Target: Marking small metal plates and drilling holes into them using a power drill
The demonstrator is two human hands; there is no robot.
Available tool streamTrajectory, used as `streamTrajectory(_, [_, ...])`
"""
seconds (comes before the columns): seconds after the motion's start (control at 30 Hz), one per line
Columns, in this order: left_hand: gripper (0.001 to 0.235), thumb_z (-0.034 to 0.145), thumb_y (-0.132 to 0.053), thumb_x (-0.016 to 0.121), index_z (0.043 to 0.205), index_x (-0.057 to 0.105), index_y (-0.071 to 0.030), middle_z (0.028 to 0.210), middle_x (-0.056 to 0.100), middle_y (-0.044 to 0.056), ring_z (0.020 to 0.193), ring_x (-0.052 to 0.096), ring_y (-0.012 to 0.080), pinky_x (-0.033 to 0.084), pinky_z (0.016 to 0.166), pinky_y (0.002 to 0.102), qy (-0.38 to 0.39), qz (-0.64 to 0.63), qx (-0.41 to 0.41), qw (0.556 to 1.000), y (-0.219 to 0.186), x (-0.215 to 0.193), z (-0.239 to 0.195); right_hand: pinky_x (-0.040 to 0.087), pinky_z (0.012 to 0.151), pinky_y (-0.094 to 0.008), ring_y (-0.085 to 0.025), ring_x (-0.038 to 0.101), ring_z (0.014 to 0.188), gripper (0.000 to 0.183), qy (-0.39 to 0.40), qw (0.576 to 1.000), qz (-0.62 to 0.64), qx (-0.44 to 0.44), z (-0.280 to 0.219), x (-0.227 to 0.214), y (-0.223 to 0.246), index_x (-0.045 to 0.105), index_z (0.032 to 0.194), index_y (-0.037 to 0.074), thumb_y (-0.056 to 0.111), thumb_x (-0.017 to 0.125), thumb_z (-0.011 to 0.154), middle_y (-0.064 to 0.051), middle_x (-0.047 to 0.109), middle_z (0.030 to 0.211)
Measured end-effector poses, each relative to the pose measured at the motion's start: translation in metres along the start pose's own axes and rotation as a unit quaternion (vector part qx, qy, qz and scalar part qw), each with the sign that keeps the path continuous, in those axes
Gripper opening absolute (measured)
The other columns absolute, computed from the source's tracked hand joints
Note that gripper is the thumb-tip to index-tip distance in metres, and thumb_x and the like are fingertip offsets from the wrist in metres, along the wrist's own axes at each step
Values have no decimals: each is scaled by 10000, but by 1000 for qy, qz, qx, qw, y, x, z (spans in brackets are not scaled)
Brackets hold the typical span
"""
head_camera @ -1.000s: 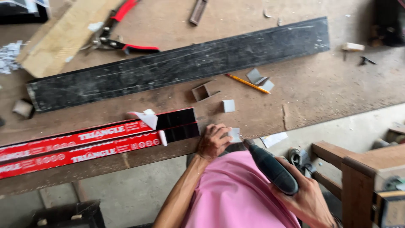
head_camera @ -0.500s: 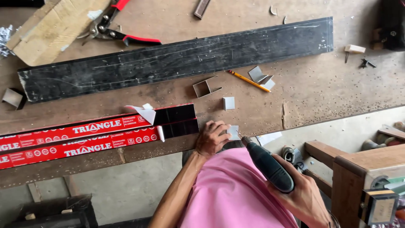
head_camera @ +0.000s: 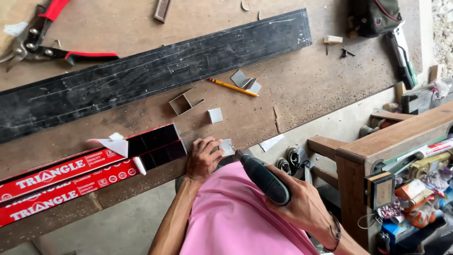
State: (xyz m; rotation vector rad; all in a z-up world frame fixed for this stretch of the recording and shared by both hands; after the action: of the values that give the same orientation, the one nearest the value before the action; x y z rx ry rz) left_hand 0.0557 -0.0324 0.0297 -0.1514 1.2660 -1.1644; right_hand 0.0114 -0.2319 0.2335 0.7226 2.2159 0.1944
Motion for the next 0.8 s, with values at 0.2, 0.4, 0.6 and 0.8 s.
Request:
streamTrajectory(0.2, [154, 1005, -289, 649, 925, 736, -191, 1224, 693, 34, 1135, 608, 267, 407, 962, 467, 9, -5, -7, 1000, 4, 0, -8, 610, 670, -405, -269, 839, 827, 796, 19, 999, -9, 46, 0, 5, -3, 550, 1438, 422, 428, 780, 676, -38, 836, 1055])
streamTrajectory(0.4, [89, 965, -240, 716, 897, 739, -187, 1217, 694, 24, 1138, 598, 260, 401, 966, 474, 1, -12, -9, 1000, 8, 6, -12, 639, 627, -359, -208, 844, 702, 788, 19, 997, -15, 79, 0, 7, -2, 555, 1433, 428, 451, 781, 678, -37, 850, 970])
streamTrajectory(0.6, [60, 941, -232, 744, 899, 734, -190, 1221, 690, 16, 1147, 592, 255, 400, 978, 475, 3, -10, -11, 1000, 8, 8, -13, 603, 605, -353, -211, 806, 602, 791, 8, 997, -20, 81, 1, 4, -1, 571, 1432, 416, 442, 784, 671, -78, 829, 814])
streamTrajectory(0.8, [56, 937, -221, 750, 903, 725, -183, 1219, 700, 12, 1148, 598, 253, 412, 971, 470, -4, -3, -10, 1000, 7, 0, -12, 626, 750, -383, -232, 835, 831, 803, 20, 993, -34, 110, 3, 2, 5, 579, 1421, 453, 442, 801, 649, -35, 854, 921])
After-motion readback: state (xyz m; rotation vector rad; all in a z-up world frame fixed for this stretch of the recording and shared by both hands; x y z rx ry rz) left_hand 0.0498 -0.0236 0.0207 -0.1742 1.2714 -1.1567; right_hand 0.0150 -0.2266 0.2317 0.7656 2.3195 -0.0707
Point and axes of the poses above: each hand's wrist, its own z-axis towards the middle knuckle, its own x-axis out of the palm, y = z × x, the point moved 6 cm from there along z, towards the middle knuckle
